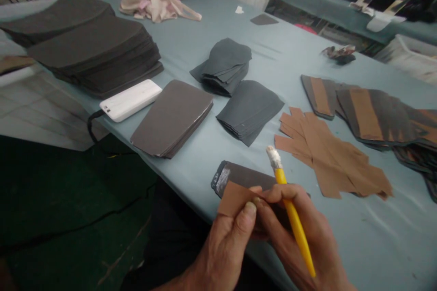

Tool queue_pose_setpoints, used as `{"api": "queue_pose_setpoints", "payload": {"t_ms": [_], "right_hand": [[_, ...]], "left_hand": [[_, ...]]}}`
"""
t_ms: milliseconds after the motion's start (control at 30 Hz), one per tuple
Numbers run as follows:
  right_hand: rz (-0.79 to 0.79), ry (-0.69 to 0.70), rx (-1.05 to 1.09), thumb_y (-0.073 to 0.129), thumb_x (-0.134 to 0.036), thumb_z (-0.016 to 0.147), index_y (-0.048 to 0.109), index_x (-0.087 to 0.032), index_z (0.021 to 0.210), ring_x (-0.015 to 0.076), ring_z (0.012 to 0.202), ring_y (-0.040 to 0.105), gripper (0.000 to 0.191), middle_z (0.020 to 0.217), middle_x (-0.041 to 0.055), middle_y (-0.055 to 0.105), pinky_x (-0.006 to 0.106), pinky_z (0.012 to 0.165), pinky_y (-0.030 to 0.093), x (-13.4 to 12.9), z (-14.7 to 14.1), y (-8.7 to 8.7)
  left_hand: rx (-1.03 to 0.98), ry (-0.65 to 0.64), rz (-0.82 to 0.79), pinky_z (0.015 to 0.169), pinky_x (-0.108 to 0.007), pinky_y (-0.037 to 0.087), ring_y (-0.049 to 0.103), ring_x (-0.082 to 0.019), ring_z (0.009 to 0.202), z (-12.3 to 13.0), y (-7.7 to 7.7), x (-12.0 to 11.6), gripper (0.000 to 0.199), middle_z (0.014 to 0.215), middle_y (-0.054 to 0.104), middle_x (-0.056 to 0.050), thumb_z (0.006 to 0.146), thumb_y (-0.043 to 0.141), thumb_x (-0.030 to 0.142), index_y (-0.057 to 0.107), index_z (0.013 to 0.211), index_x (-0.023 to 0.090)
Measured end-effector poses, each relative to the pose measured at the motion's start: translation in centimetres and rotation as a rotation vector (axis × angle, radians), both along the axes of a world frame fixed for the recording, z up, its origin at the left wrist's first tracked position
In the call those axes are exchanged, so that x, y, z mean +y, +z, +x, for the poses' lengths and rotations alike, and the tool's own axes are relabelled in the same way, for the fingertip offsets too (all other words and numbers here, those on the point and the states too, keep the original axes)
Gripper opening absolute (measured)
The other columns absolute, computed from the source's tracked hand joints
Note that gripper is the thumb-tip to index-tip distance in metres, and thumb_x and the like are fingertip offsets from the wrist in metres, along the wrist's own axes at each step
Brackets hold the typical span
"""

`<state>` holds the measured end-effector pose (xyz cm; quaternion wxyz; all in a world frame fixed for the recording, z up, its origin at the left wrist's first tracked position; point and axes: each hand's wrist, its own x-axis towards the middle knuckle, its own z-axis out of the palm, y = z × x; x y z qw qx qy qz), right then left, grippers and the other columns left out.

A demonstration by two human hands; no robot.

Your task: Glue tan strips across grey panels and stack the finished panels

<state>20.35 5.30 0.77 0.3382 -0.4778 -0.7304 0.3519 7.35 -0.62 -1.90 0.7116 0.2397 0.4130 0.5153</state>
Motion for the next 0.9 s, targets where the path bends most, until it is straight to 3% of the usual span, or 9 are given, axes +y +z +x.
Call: {"api": "queue_pose_setpoints", "payload": {"t_ms": [167,333,433,633,900], "right_hand": [[0.054,-0.082,-0.051,0.066,-0.029,0.1,0.054,-0.026,0.094,0.0104,0.054,0.059,0.013,0.075,-0.003,0.066,0.018,0.046,0.048,1.7,0.3,-1.2],[0.025,-0.006,-0.063,0.065,-0.027,0.099,0.054,-0.026,0.092,0.0121,0.06,0.064,0.013,0.077,-0.002,0.069,0.019,0.052,0.051,2.7,0.1,-2.4],[0.031,0.037,-0.079,0.064,-0.025,0.099,0.054,-0.026,0.092,0.0112,0.058,0.062,0.013,0.076,-0.0032,0.069,0.018,0.051,0.05,2.8,0.0,-2.7],[0.062,0.084,-0.145,0.063,-0.022,0.1,0.053,-0.027,0.093,0.0087,0.053,0.056,0.012,0.072,-0.0064,0.064,0.016,0.051,0.048,3.5,-0.1,-2.5],[0.079,0.143,-0.171,0.062,-0.017,0.099,0.055,-0.027,0.095,0.0072,0.053,0.056,0.013,0.073,-0.0082,0.062,0.014,0.052,0.046,3.9,-0.4,-2.1]], "left_hand": [[0.246,-0.076,0.131,0.098,-0.036,0.063,0.077,-0.027,0.112,-1.5,0.4,-0.9,0.046,0.125,0.077,-0.013,0.106,0.054,0.046,0.065,0.139,0.016],[0.948,-0.108,0.664,0.105,-0.031,0.061,0.074,-0.022,0.118,-3.6,-0.4,-2.5,0.036,0.13,0.076,-0.012,0.099,0.063,0.019,0.063,0.135,0.017],[1.186,-0.058,0.813,0.102,-0.033,0.062,0.076,-0.021,0.109,-4.1,-0.4,-2.3,0.028,0.122,0.078,-0.012,0.099,0.058,0.014,0.064,0.126,0.015],[1.283,-0.054,0.789,0.095,-0.039,0.066,0.075,-0.025,0.109,-3.8,-0.7,-1.5,0.026,0.122,0.077,-0.013,0.098,0.057,0.017,0.065,0.123,0.016],[1.26,-0.061,0.776,0.095,-0.039,0.065,0.073,-0.025,0.109,-3.7,-0.7,-1.3,0.025,0.124,0.076,-0.013,0.101,0.056,0.019,0.065,0.124,0.014]]}}
